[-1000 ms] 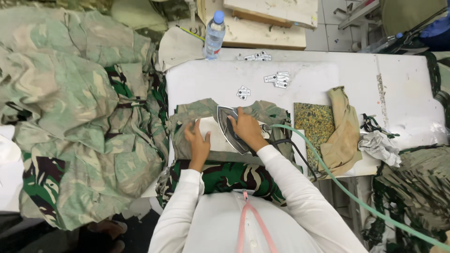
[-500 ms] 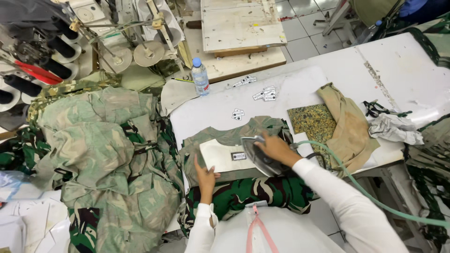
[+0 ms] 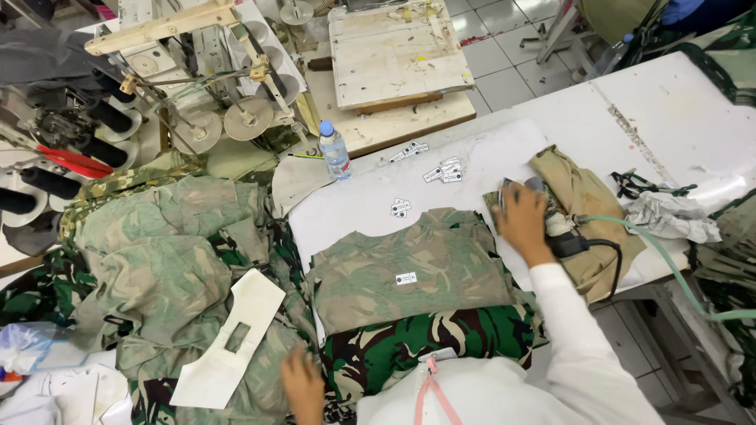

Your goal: The person irons the collar area of a camouflage-patterned shirt using a steam iron and a white template. They repeatedly place the template on the collar, iron over it, and then remove it to continue the process.

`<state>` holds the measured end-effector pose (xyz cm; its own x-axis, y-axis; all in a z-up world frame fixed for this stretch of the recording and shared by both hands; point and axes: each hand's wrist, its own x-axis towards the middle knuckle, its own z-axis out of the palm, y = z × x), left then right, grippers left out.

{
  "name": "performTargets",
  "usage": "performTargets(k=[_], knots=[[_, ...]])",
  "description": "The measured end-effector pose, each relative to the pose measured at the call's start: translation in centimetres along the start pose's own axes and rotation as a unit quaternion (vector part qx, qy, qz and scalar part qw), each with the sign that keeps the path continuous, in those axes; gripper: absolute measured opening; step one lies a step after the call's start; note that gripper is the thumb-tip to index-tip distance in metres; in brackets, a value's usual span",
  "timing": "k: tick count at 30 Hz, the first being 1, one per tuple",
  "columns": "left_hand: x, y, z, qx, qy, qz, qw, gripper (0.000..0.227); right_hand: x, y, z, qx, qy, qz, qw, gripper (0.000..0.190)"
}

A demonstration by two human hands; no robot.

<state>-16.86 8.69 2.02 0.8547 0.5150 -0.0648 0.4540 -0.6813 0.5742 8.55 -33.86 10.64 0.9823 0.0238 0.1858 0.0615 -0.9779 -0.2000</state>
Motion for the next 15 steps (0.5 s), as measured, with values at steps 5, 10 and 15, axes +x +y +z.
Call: performTargets(k=[5, 10, 15], knots=[[-3.2, 5.8, 3.7, -0.052, -0.213, 0.198, 0.955, 0.040, -10.5, -5.4, 2.9, 0.176, -0.442, -0.112, 0.873, 0.026], [-4.0, 5.4, 4.6, 0.057, -0.293, 0.210, 0.931, 0.053, -17.9, -2.1, 3.2, 0.043, -0.384, -0.267, 0.883, 0.035], [-3.1, 5.2, 4.1, 0.096, -0.210, 0.402, 0.886, 0.013, -21.2, 0.7, 6.7, 0.129, -0.118, -0.304, 0.936, 0.020]])
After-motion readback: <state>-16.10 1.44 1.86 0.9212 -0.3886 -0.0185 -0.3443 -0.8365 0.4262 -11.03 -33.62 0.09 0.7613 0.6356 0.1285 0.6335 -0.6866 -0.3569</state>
